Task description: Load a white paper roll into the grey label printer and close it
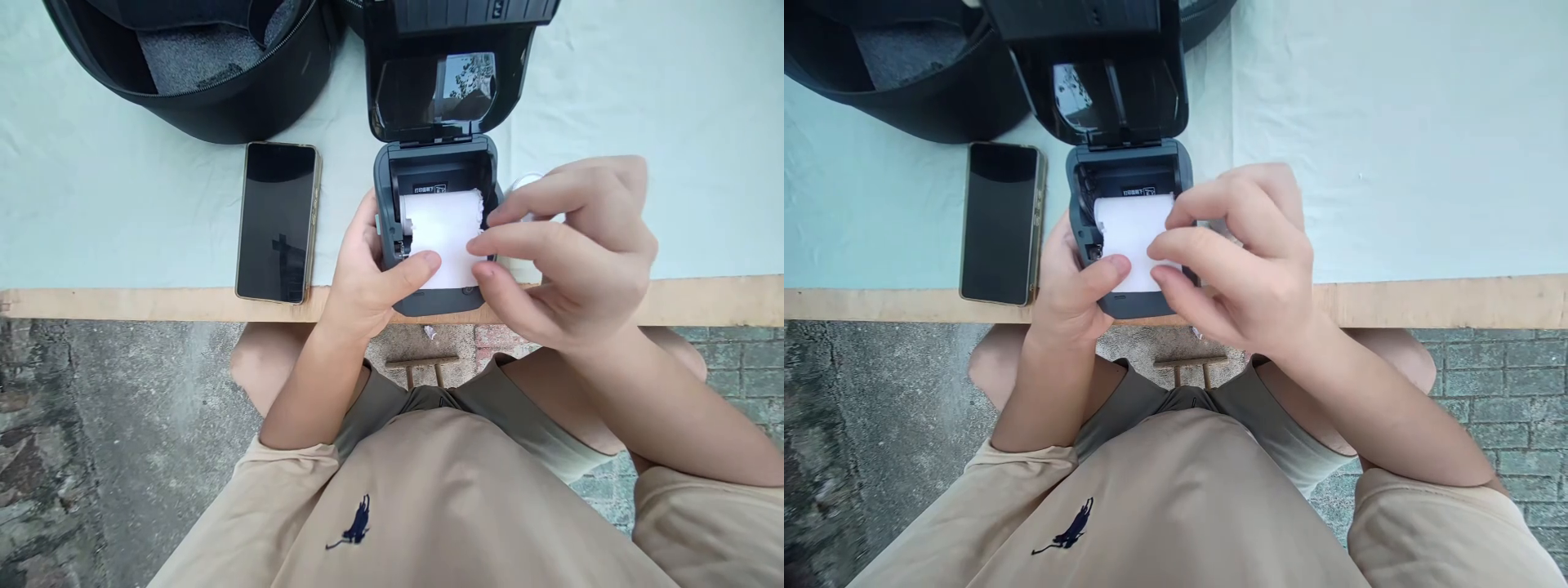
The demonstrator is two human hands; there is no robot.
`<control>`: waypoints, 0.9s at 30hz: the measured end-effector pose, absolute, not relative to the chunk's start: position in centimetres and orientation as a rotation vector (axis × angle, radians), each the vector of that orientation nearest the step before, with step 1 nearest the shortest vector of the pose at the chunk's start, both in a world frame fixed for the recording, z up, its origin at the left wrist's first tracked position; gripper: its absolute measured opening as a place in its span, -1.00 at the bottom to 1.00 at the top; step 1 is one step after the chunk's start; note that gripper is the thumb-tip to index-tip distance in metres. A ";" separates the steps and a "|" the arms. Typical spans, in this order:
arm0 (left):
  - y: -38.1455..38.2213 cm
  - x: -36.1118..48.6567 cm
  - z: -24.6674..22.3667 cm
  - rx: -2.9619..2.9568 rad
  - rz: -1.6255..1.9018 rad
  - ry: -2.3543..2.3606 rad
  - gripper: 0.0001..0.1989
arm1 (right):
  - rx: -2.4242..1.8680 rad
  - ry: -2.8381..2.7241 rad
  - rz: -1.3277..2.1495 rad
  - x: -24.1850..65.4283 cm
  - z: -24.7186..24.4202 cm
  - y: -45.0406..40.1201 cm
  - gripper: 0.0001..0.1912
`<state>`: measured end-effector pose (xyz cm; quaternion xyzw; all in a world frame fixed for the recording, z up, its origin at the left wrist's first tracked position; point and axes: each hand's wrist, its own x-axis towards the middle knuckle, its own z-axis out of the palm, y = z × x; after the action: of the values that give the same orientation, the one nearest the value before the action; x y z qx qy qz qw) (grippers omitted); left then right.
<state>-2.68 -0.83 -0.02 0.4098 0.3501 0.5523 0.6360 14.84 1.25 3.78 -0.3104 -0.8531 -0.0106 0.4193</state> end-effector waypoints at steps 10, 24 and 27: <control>-0.6 -2.6 -0.2 0.921 1.276 0.758 -0.46 | -0.893 -2.293 0.112 15.6 4.3 1.0 -0.73; -0.8 -2.6 0.1 0.958 1.253 0.837 -0.45 | -1.130 -2.096 0.307 14.3 8.1 3.0 -0.67; -0.9 -2.5 0.2 0.912 1.273 0.854 -0.46 | -0.999 -2.252 0.262 14.8 7.5 2.8 -0.70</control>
<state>-2.50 -0.91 0.22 0.3981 0.3728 0.5552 0.6279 14.76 2.83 7.46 -0.3811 -0.8593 0.0999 0.3263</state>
